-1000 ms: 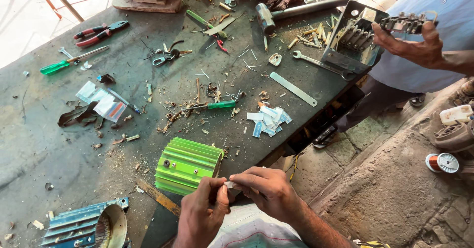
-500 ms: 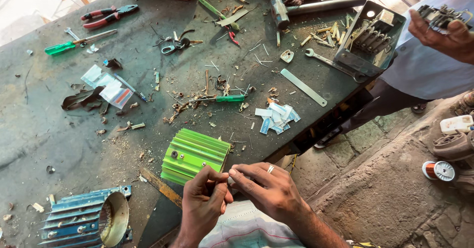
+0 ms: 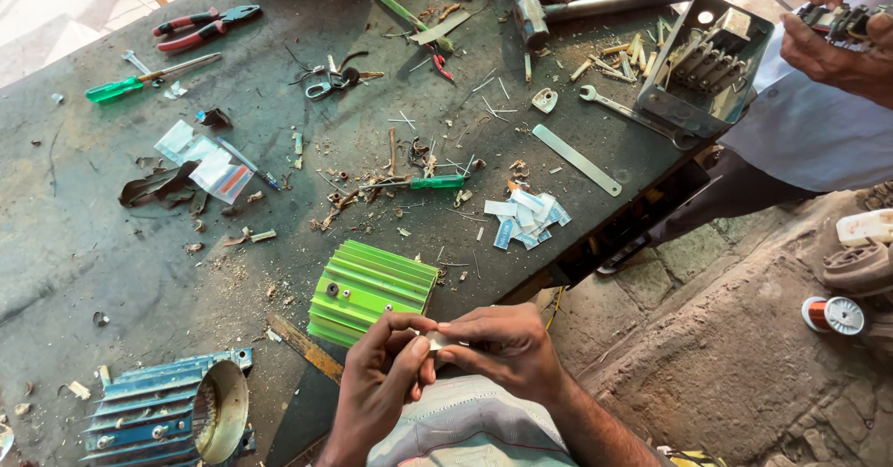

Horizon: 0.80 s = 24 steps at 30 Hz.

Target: The person places small white rectangular pieces into slots on the inner surface of a green cylindrical motor housing. They repeatedly pick up pieces, insert them, and rotate the housing to access different slots. The person also briefly opens a drawer and handles the motor housing with both hands.

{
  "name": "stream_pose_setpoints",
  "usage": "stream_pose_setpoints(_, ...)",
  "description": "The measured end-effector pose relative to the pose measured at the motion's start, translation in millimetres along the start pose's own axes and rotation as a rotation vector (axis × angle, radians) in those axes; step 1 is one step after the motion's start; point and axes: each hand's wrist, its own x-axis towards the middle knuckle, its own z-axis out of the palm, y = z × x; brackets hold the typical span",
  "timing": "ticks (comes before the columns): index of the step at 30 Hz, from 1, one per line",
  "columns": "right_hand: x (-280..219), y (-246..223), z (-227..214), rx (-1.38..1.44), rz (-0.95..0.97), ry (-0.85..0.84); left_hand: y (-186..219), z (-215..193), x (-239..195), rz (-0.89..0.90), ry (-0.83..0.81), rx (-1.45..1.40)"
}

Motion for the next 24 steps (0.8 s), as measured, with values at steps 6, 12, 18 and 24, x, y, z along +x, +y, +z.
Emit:
stream_pose_setpoints(6, -12, 16, 3, 0.379, 0.227, 0.039, -8, -1, -2, 0.329, -0.069, 0.051)
stream_pose_setpoints(12, -12, 6, 5, 0.319, 0.223, 0.041, -22, 6, 0, 0.342, 0.056, 0.032)
stream_pose_setpoints(18, -8, -9, 1, -0.172, -0.011, 0.064, -21, 8, 4, 0.418, 0.088, 0.129)
stream_pose_setpoints(24, -7, -8, -1, 0.012, 0.164, 0.046, -17, 10, 3, 0.422, 0.053, 0.117)
